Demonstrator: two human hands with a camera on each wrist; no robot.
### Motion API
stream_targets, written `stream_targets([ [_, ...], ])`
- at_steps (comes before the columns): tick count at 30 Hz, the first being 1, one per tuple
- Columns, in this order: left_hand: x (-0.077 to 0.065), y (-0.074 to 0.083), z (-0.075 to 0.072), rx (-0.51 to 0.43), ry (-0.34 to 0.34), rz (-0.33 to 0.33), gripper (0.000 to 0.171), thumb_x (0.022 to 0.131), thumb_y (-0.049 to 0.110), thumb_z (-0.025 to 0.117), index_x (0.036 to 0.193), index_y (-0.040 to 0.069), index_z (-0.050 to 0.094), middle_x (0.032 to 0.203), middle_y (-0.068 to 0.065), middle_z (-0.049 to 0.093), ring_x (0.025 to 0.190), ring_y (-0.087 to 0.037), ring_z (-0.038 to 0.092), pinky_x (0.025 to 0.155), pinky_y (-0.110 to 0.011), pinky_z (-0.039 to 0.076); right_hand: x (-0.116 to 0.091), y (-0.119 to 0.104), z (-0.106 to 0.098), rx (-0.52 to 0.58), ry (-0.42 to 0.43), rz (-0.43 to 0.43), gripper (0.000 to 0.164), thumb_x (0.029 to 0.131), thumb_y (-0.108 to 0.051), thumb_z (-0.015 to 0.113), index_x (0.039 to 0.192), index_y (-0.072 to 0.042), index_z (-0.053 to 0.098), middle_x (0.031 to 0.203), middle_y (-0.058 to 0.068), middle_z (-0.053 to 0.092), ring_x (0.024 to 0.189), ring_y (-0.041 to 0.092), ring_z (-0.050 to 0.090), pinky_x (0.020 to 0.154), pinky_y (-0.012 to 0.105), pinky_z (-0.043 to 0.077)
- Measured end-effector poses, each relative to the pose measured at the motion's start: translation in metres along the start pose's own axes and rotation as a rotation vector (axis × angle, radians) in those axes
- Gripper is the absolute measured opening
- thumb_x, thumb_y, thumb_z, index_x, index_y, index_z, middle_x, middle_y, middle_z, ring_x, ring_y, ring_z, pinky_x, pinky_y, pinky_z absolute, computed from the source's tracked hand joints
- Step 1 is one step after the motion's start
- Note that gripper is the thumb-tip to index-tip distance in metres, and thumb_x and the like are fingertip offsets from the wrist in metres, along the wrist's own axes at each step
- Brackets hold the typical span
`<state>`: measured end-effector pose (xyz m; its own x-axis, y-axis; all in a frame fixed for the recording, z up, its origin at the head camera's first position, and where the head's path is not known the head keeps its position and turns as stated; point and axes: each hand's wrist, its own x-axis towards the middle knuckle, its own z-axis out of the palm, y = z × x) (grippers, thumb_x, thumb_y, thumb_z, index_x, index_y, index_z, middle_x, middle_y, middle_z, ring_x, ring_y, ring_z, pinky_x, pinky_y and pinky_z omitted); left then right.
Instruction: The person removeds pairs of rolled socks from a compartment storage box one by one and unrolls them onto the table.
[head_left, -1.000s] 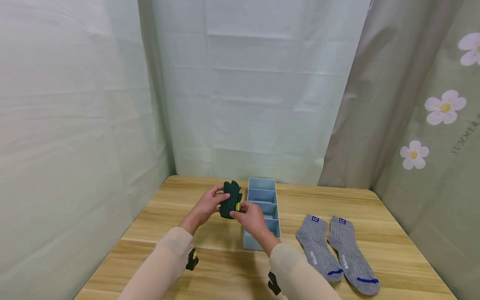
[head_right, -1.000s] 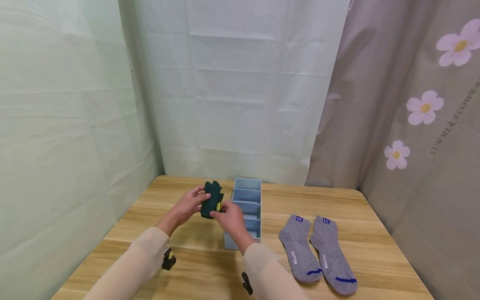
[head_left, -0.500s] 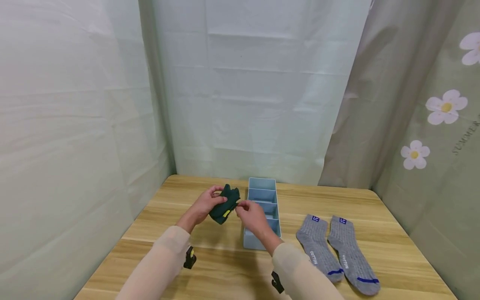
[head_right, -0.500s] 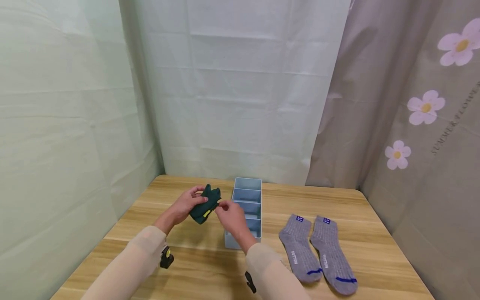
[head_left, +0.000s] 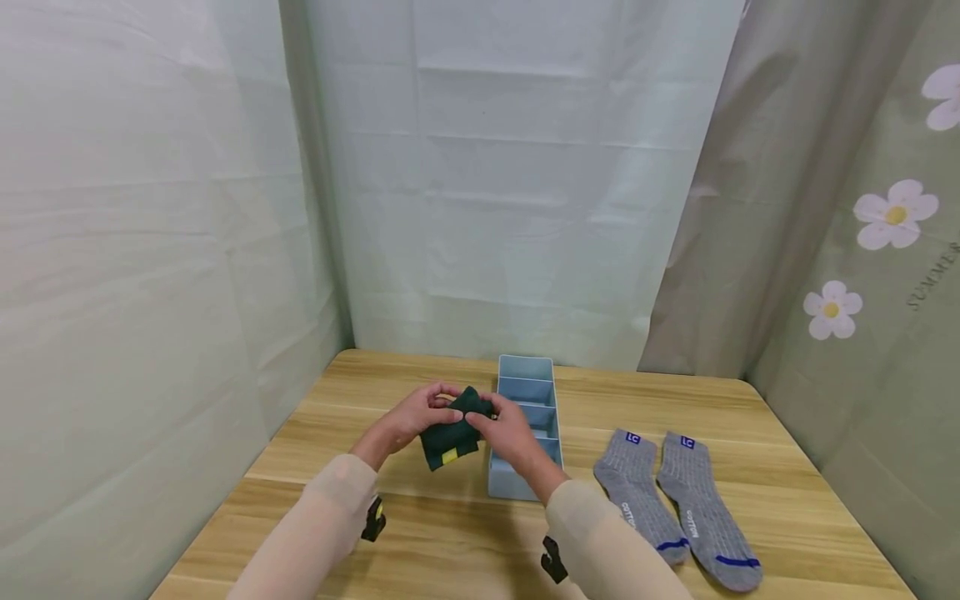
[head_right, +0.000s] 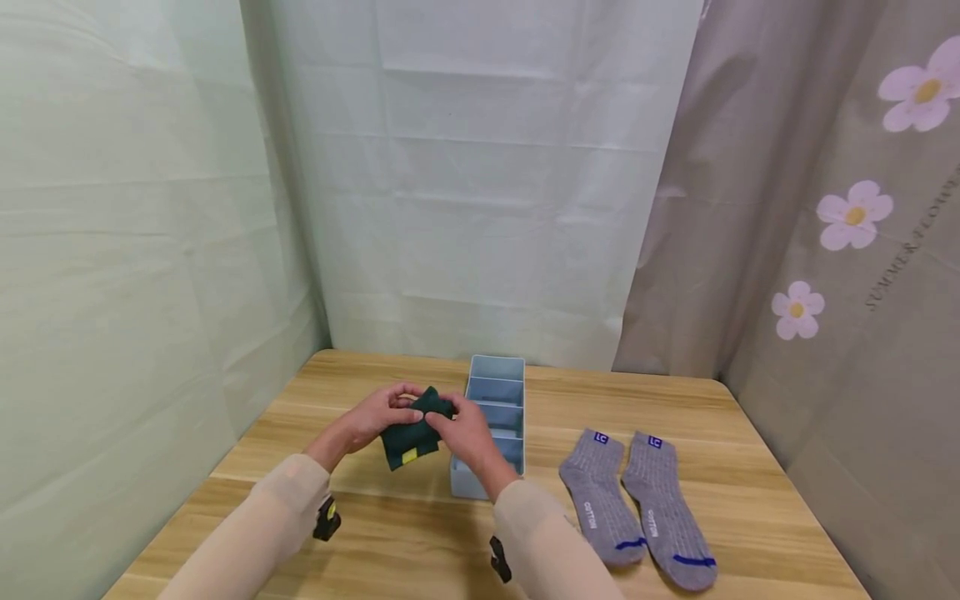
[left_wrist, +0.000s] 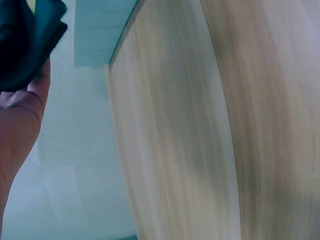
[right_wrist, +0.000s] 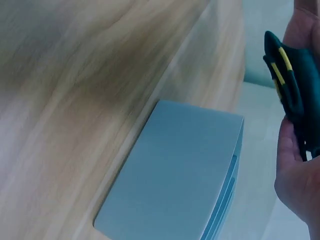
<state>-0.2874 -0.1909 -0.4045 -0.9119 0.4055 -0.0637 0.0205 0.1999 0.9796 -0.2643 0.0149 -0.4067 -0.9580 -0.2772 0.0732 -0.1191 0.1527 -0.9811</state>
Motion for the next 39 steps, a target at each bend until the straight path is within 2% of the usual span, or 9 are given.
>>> stream_targets([
  [4, -0.005, -0.005, -0.007, -0.006, -0.014, -0.002, 0.040, 0.099, 0.021, 0.062, 0.131, -0.001, 0.051, 0.114, -0.015, 0.063, 0.097, -0.024, 0.063, 0.088, -0.039, 0.054, -0.001, -0.001, 0.003, 0.044, 0.065, -0.009, 0.043, 0.096, -0.017, 0.066, 0.133, 0.002, 0.057, 0.118, 0.017, 0.063, 0.096, 0.024, 0.068, 0.084, 0.038, 0.057],
  [7, -0.008, -0.009, -0.014, -0.017, -0.043, -0.013, 0.036, 0.100, 0.019, 0.060, 0.128, -0.002, 0.052, 0.113, -0.015, 0.062, 0.098, -0.024, 0.063, 0.087, -0.040, 0.054, -0.001, -0.002, 0.004, 0.054, 0.067, -0.001, 0.047, 0.096, -0.019, 0.068, 0.136, 0.002, 0.055, 0.121, 0.019, 0.062, 0.099, 0.026, 0.068, 0.085, 0.039, 0.056],
  [11, -0.012, -0.015, -0.023, -0.007, -0.049, -0.039, 0.038, 0.099, 0.020, 0.062, 0.128, -0.002, 0.054, 0.113, -0.014, 0.063, 0.097, -0.023, 0.064, 0.086, -0.041, 0.055, -0.006, -0.002, 0.003, -0.067, 0.012, -0.038, 0.054, 0.097, -0.025, 0.066, 0.143, -0.003, 0.050, 0.132, 0.021, 0.058, 0.112, 0.033, 0.063, 0.089, 0.044, 0.055],
  [18, -0.025, -0.029, -0.034, 0.106, -0.002, -0.145, 0.042, 0.096, 0.020, 0.067, 0.128, -0.004, 0.055, 0.109, -0.015, 0.063, 0.092, -0.023, 0.064, 0.083, -0.041, 0.057, -0.022, 0.000, 0.008, -0.528, -0.102, -0.237, 0.060, 0.101, -0.021, 0.060, 0.153, -0.007, 0.036, 0.153, 0.014, 0.040, 0.139, 0.033, 0.040, 0.109, 0.050, 0.037],
  [23, -0.029, -0.039, -0.030, 0.153, -0.037, -0.168, 0.040, 0.095, 0.018, 0.067, 0.125, -0.004, 0.055, 0.107, -0.013, 0.065, 0.091, -0.024, 0.065, 0.081, -0.041, 0.057, -0.032, 0.008, 0.023, -1.075, -0.211, -0.394, 0.060, 0.098, -0.022, 0.062, 0.151, -0.006, 0.040, 0.155, 0.012, 0.039, 0.141, 0.027, 0.038, 0.112, 0.045, 0.035],
  [25, -0.029, -0.043, -0.027, 0.161, -0.057, -0.171, 0.039, 0.095, 0.018, 0.067, 0.125, -0.004, 0.056, 0.106, -0.013, 0.066, 0.091, -0.025, 0.066, 0.081, -0.042, 0.057, -0.036, 0.013, 0.029, -1.280, -0.237, -0.414, 0.059, 0.098, -0.028, 0.061, 0.151, -0.010, 0.042, 0.155, 0.008, 0.040, 0.142, 0.024, 0.038, 0.113, 0.047, 0.032],
  [27, -0.030, -0.047, -0.023, 0.191, -0.071, -0.171, 0.038, 0.095, 0.019, 0.068, 0.124, -0.004, 0.057, 0.106, -0.012, 0.066, 0.091, -0.024, 0.065, 0.081, -0.041, 0.057, -0.039, 0.020, 0.034, -1.425, -0.259, -0.406, 0.058, 0.099, -0.034, 0.059, 0.151, -0.014, 0.043, 0.155, 0.005, 0.040, 0.142, 0.022, 0.037, 0.114, 0.051, 0.028],
  [33, -0.031, -0.056, -0.012, 0.365, -0.077, -0.135, 0.036, 0.092, 0.019, 0.071, 0.119, -0.003, 0.062, 0.107, -0.008, 0.064, 0.095, -0.022, 0.060, 0.088, -0.042, 0.051, -0.041, 0.036, 0.040, -1.630, -0.334, -0.375, 0.054, 0.101, -0.040, 0.053, 0.150, -0.020, 0.045, 0.155, -0.002, 0.040, 0.141, 0.018, 0.038, 0.115, 0.056, 0.023],
  [39, -0.033, -0.054, -0.013, 0.463, -0.062, -0.072, 0.038, 0.091, 0.017, 0.073, 0.122, -0.002, 0.062, 0.116, -0.011, 0.065, 0.108, -0.030, 0.060, 0.097, -0.051, 0.047, -0.040, 0.042, 0.043, -1.667, -0.367, -0.366, 0.054, 0.101, -0.042, 0.051, 0.151, -0.021, 0.044, 0.155, -0.004, 0.039, 0.141, 0.016, 0.038, 0.115, 0.057, 0.021],
])
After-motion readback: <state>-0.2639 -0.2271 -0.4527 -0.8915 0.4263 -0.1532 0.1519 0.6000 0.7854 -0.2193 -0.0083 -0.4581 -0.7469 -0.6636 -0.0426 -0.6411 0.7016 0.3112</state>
